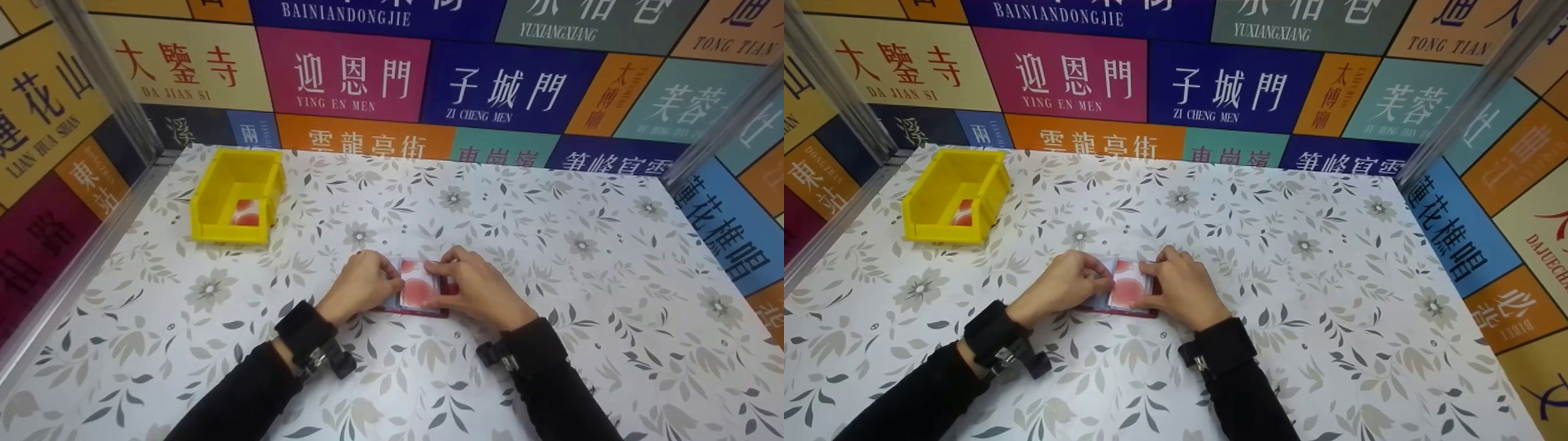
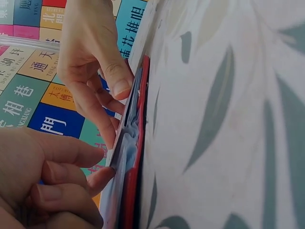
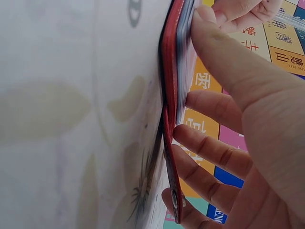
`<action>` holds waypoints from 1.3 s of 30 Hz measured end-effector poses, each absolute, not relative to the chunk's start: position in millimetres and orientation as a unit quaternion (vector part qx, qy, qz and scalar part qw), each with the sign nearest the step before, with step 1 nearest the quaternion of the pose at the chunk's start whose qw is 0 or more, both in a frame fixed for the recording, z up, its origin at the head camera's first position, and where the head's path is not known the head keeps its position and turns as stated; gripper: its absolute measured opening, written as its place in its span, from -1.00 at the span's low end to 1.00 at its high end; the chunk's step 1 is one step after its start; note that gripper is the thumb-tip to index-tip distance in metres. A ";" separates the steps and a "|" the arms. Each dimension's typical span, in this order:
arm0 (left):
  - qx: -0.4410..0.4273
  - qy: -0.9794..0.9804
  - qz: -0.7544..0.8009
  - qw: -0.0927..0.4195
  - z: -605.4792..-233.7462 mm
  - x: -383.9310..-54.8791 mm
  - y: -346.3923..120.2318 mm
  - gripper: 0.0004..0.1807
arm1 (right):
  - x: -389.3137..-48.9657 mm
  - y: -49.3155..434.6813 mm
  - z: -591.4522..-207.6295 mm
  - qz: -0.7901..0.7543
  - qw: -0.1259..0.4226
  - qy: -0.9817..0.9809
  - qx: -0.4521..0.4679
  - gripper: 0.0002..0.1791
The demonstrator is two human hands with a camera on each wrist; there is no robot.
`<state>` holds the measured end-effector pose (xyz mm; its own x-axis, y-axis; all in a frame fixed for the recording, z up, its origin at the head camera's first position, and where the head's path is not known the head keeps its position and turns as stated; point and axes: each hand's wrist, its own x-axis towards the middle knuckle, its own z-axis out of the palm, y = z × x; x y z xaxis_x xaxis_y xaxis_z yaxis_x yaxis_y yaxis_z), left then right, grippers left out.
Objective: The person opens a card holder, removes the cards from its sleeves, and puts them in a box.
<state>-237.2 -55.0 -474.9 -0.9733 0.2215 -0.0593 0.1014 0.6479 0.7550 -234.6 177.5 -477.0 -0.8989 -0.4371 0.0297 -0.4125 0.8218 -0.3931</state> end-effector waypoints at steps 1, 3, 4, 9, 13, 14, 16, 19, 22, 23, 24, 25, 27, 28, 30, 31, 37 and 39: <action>0.085 0.901 0.418 0.079 -475.1 -237.5 -55.0 -0.94 | -234.7 177.5 -477.0 -0.198 0.030 0.954 -0.224 -0.17; 0.076 0.892 0.435 0.093 -475.5 -237.8 -54.8 -0.94 | -234.8 177.6 -477.2 -0.198 0.028 0.953 -0.226 -0.17; 0.072 0.889 0.442 0.098 -475.8 -238.0 -54.7 -0.94 | -234.7 177.7 -477.2 -0.197 0.028 0.953 -0.226 -0.17; 0.057 0.879 0.460 0.117 -476.8 -237.7 -53.9 -0.92 | -234.0 177.9 -477.1 -0.197 0.031 0.954 -0.225 -0.17; 0.052 0.881 0.455 0.116 -478.1 -238.5 -54.0 -0.90 | -234.0 177.7 -477.8 -0.197 0.028 0.954 -0.226 -0.17; 0.051 0.884 0.451 0.114 -478.1 -238.9 -53.9 -0.90 | -234.2 177.6 -478.0 -0.197 0.027 0.953 -0.227 -0.17; 0.051 0.887 0.445 0.108 -478.5 -239.4 -53.8 -0.92 | -234.4 177.7 -478.7 -0.196 0.023 0.953 -0.230 -0.17; 0.045 0.885 0.451 0.109 -478.8 -239.8 -53.5 -0.94 | -234.6 177.9 -479.4 -0.193 0.018 0.953 -0.234 -0.17; 0.028 0.861 0.490 0.135 -478.6 -239.5 -53.6 -0.95 | -234.3 178.1 -479.0 -0.192 0.020 0.953 -0.233 -0.17; 0.022 0.850 0.506 0.146 -478.2 -239.2 -53.8 -0.94 | -234.2 178.0 -478.8 -0.192 0.022 0.953 -0.232 -0.17; 0.016 0.839 0.521 0.156 -478.0 -239.2 -54.1 -0.93 | -234.2 178.0 -478.6 -0.192 0.024 0.954 -0.231 -0.17; 0.012 0.830 0.533 0.166 -477.6 -239.0 -54.3 -0.91 | -234.1 178.0 -478.2 -0.193 0.026 0.954 -0.229 -0.17; 0.008 0.816 0.547 0.185 -477.2 -239.0 -54.4 -0.84 | -233.9 177.8 -477.5 -0.194 0.030 0.954 -0.226 -0.17; 0.007 0.813 0.549 0.194 -477.0 -238.9 -54.4 -0.81 | -233.7 177.8 -477.3 -0.195 0.033 0.954 -0.224 -0.16; 0.010 0.814 0.543 0.209 -477.2 -238.9 -53.9 -0.77 | -233.6 177.7 -476.7 -0.199 0.038 0.954 -0.220 -0.16; 0.014 0.814 0.539 0.216 -477.1 -238.7 -53.4 -0.75 | -233.5 177.5 -476.4 -0.201 0.041 0.954 -0.218 -0.15; 0.062 0.841 0.503 0.192 -478.2 -236.6 -50.8 -0.75 | -233.7 177.4 -475.5 -0.205 0.048 0.954 -0.215 -0.14; 0.076 0.855 0.485 0.165 -479.0 -235.9 -50.3 -0.75 | -233.9 177.6 -475.8 -0.204 0.047 0.954 -0.215 -0.15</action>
